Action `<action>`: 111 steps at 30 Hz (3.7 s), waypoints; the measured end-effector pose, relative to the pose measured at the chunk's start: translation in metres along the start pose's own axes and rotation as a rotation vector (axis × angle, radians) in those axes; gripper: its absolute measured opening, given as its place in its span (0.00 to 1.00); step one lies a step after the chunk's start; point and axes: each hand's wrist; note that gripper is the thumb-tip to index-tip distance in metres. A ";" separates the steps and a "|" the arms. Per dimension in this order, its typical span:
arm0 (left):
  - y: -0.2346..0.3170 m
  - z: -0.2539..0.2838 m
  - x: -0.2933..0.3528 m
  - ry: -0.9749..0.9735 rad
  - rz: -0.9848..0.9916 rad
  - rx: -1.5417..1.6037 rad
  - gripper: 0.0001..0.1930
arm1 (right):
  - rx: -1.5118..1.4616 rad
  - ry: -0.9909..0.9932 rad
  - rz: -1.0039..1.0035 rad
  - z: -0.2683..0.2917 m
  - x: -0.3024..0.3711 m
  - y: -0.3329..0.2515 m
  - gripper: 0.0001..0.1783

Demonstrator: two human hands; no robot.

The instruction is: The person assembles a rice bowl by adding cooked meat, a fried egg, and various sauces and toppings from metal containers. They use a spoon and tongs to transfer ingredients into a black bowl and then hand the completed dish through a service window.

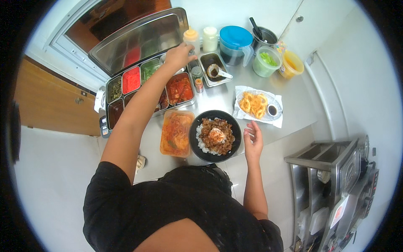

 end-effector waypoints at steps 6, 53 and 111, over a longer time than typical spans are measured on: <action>0.002 -0.030 -0.009 -0.275 -0.026 -0.112 0.20 | 0.037 0.031 0.011 0.012 0.004 0.006 0.25; 0.043 0.000 0.236 -0.171 0.031 0.615 0.18 | -0.466 0.352 -0.069 -0.069 -0.005 -0.040 0.34; 0.049 -0.035 0.238 -0.275 0.118 0.645 0.21 | -0.042 0.200 -0.013 -0.068 0.005 -0.057 0.34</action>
Point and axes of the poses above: each hand's wrist, its own x-axis away from the middle knuckle, its own z-axis out of the back of the hand, y = z × x, and after that the axes turned 7 degrees about y, right-handed
